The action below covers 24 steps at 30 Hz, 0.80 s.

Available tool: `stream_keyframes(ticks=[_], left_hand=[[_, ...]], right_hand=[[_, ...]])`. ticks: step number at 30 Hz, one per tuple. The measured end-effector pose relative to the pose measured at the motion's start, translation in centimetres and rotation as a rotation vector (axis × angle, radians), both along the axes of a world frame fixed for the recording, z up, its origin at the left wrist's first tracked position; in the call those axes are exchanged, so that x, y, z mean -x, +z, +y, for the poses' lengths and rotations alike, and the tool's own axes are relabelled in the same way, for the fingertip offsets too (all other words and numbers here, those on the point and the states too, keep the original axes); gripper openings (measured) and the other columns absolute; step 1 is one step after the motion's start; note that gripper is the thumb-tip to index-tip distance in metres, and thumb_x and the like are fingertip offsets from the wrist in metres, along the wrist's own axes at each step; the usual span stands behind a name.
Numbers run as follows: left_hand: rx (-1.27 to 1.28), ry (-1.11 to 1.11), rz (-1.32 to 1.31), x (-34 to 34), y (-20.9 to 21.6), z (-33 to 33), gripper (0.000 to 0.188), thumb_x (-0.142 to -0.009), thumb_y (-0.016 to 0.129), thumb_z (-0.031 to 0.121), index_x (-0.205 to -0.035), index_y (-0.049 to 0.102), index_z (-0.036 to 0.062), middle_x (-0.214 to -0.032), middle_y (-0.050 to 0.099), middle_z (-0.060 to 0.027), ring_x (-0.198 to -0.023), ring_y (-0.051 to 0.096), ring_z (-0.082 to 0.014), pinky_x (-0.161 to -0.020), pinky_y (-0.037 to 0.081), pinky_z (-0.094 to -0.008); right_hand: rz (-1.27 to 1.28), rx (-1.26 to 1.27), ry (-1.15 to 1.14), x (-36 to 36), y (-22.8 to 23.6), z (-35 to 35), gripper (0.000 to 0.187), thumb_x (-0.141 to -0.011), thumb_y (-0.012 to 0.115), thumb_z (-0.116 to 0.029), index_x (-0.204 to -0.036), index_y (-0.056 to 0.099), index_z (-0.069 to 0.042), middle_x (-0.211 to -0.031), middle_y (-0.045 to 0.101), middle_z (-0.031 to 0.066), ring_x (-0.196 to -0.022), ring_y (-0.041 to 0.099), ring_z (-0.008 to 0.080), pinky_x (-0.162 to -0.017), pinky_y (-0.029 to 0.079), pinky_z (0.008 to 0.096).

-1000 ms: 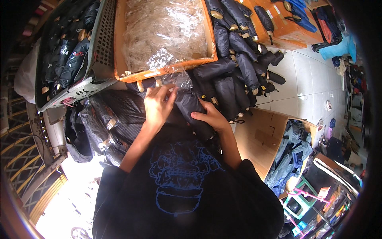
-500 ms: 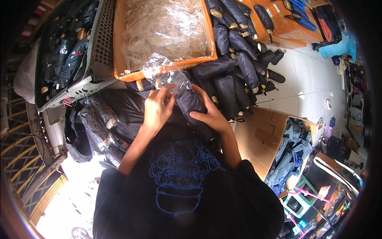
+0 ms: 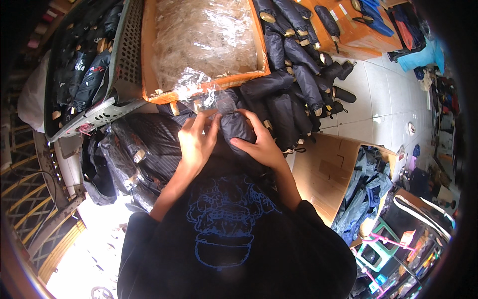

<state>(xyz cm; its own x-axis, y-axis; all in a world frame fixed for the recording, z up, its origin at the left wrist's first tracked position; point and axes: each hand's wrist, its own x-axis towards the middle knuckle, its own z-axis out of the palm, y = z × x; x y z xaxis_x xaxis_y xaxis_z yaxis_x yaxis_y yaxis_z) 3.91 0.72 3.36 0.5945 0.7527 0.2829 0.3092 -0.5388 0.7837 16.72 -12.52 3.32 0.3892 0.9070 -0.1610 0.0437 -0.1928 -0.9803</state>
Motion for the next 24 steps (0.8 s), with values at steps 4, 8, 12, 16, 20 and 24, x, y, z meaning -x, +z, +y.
stream_keyframes(ticks=[4, 8, 12, 16, 20, 24], left_hand=[[-0.125, -0.002, -0.009, -0.2, 0.1, -0.6, 0.013, -0.082, 0.074, 0.006, -0.093, 0.068, 0.0029, -0.066, 0.065, -0.0087, -0.058, 0.063, -0.0197, -0.057, 0.049, -0.0317], [-0.202, -0.02, -0.043, -0.9, 0.1, -0.6, 0.012, -0.079, 0.075, 0.006, -0.083, 0.063, 0.0061, -0.064, 0.06, -0.0037, -0.055, 0.055, -0.0212, -0.058, 0.042, -0.0353], [-0.297, 0.023, -0.066, -2.1, -0.3, -0.2, 0.016, -0.079, 0.075, 0.007, -0.077, 0.059, 0.0071, -0.062, 0.057, -0.0025, -0.057, 0.054, -0.0227, -0.062, 0.04, -0.0374], [-0.365, 0.027, -0.1, -2.5, -0.7, 0.1, 0.017, -0.078, 0.075, 0.007, -0.077, 0.058, 0.0075, -0.068, 0.058, -0.0027, -0.062, 0.054, -0.0232, -0.067, 0.039, -0.0376], [-0.247, -0.004, -0.162, -2.5, -0.7, -0.3, 0.018, -0.076, 0.077, 0.005, -0.078, 0.059, 0.008, -0.075, 0.059, -0.0031, -0.068, 0.055, -0.0217, -0.069, 0.039, -0.0367], [-0.437, -0.099, -0.205, -2.5, 0.4, -0.5, 0.019, -0.073, 0.078, 0.003, -0.081, 0.062, 0.0077, -0.076, 0.059, -0.0028, -0.071, 0.056, -0.021, -0.072, 0.04, -0.0368]], right_hand=[[-0.156, 0.02, -0.08, 0.7, 1.3, 0.5, 0.067, -0.08, 0.075, -0.017, -0.136, 0.043, -0.002, -0.123, 0.06, 0.0191, -0.116, 0.059, 0.0292, -0.098, 0.044, 0.0365], [-0.294, 0.029, -0.152, 1.3, 1.9, 0.6, 0.066, -0.079, 0.075, -0.018, -0.135, 0.044, -0.003, -0.121, 0.06, 0.0234, -0.111, 0.061, 0.0381, -0.092, 0.048, 0.0401], [-0.392, 0.074, -0.196, 1.5, 2.3, 0.8, 0.064, -0.078, 0.075, -0.019, -0.131, 0.044, -0.003, -0.119, 0.06, 0.0257, -0.108, 0.059, 0.0433, -0.089, 0.049, 0.0439], [-0.417, 0.141, -0.202, 1.3, 2.2, 0.8, 0.062, -0.077, 0.076, -0.021, -0.127, 0.045, -0.002, -0.116, 0.061, 0.0249, -0.104, 0.06, 0.0443, -0.085, 0.049, 0.0471], [-0.492, 0.169, -0.205, 1.4, 2.6, 1.0, 0.059, -0.078, 0.075, -0.022, -0.125, 0.046, -0.002, -0.113, 0.062, 0.0247, -0.1, 0.061, 0.045, -0.082, 0.05, 0.049], [-0.587, 0.138, -0.236, 1.4, 2.3, 0.9, 0.054, -0.078, 0.075, -0.021, -0.12, 0.047, -0.002, -0.11, 0.062, 0.026, -0.098, 0.06, 0.0455, -0.079, 0.05, 0.0484]])
